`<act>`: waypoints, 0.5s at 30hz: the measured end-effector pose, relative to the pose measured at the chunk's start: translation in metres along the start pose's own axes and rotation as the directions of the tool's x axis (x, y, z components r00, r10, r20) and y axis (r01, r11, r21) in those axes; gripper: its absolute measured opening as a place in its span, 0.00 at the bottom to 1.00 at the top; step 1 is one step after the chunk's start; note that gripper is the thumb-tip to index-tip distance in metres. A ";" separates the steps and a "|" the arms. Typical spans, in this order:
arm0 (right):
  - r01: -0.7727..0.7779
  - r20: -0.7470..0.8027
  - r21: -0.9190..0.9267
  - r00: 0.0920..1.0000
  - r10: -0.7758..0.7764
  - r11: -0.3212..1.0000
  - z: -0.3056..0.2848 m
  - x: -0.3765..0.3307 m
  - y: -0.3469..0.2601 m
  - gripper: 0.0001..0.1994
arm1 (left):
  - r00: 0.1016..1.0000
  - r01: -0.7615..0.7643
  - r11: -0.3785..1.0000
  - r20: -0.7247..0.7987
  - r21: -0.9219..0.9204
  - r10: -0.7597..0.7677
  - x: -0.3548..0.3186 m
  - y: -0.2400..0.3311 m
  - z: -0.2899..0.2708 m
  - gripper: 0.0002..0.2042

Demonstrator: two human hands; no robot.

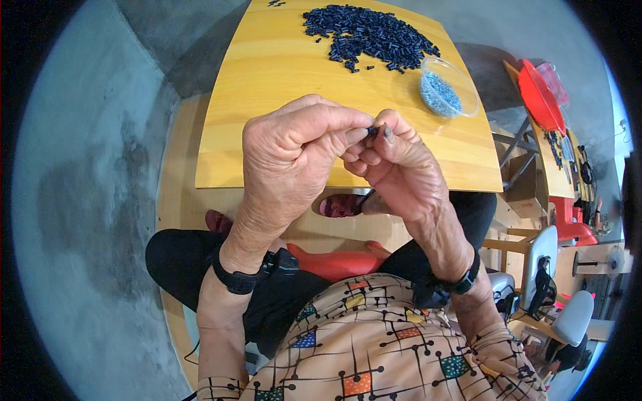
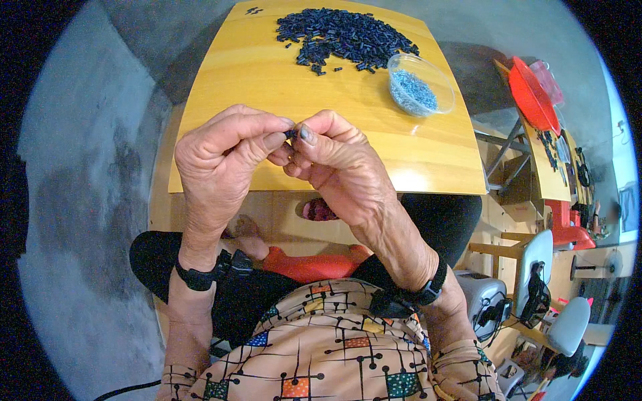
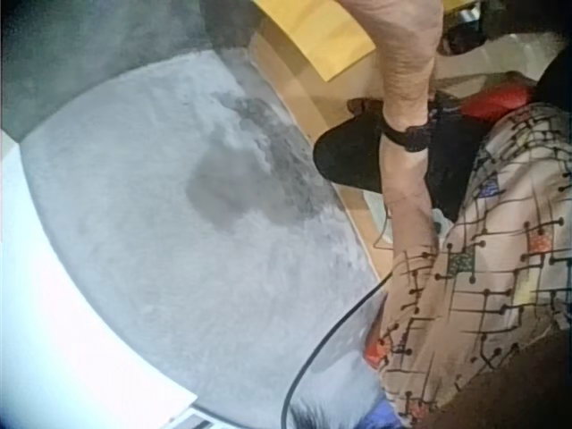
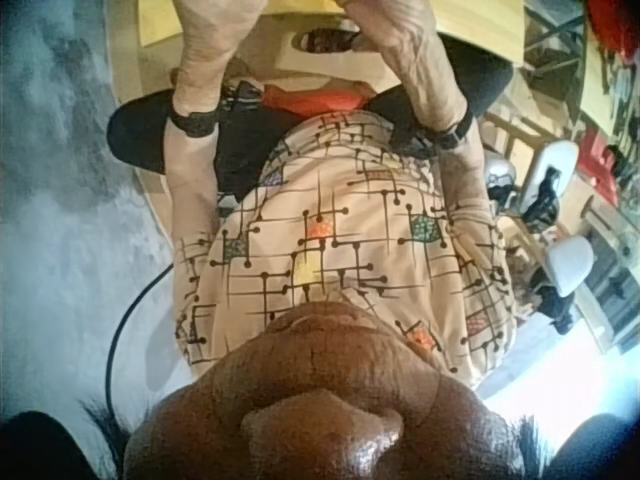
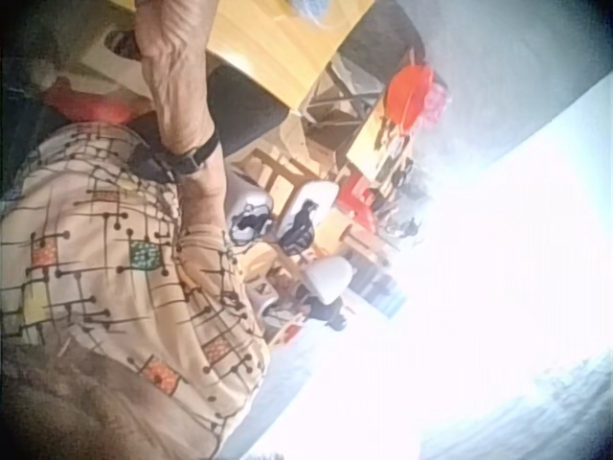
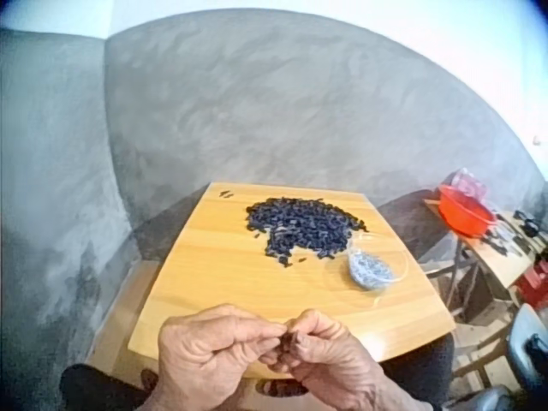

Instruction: The recorder is sorting and assembling small blue plastic components on a wooden table.

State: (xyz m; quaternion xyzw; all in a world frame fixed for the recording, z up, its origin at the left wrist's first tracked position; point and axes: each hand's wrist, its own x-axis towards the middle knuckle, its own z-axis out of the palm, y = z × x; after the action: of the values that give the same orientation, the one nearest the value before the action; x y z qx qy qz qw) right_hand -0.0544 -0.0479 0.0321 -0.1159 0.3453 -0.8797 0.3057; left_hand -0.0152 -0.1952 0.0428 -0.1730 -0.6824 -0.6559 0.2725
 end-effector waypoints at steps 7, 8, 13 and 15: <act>0.033 -0.092 -0.076 0.995 -0.040 0.997 -0.002 -0.010 -0.001 0.05 | 1.000 0.018 1.000 -0.024 -0.016 -0.019 -0.007 -0.008 0.008 0.04; 0.034 -0.092 -0.078 0.995 -0.041 0.996 0.000 -0.012 -0.001 0.05 | 0.994 0.099 0.994 -0.035 -0.056 -0.101 -0.007 -0.008 0.009 0.04; 0.094 -0.166 -0.273 0.976 -0.143 0.957 0.000 -0.013 -0.001 0.06 | 0.973 0.219 0.970 -0.054 -0.104 -0.225 -0.010 -0.008 0.011 0.04; 0.086 -0.143 -0.248 0.982 -0.124 0.965 -0.002 -0.012 -0.001 0.06 | 0.967 0.244 0.961 -0.049 -0.126 -0.252 -0.011 -0.010 0.010 0.04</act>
State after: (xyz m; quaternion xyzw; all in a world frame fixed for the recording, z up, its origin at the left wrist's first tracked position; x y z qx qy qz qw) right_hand -0.0458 -0.0387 0.0314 -0.1007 0.4657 -0.8528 0.2140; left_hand -0.0136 -0.1846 0.0286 -0.0809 -0.6491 -0.7297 0.1992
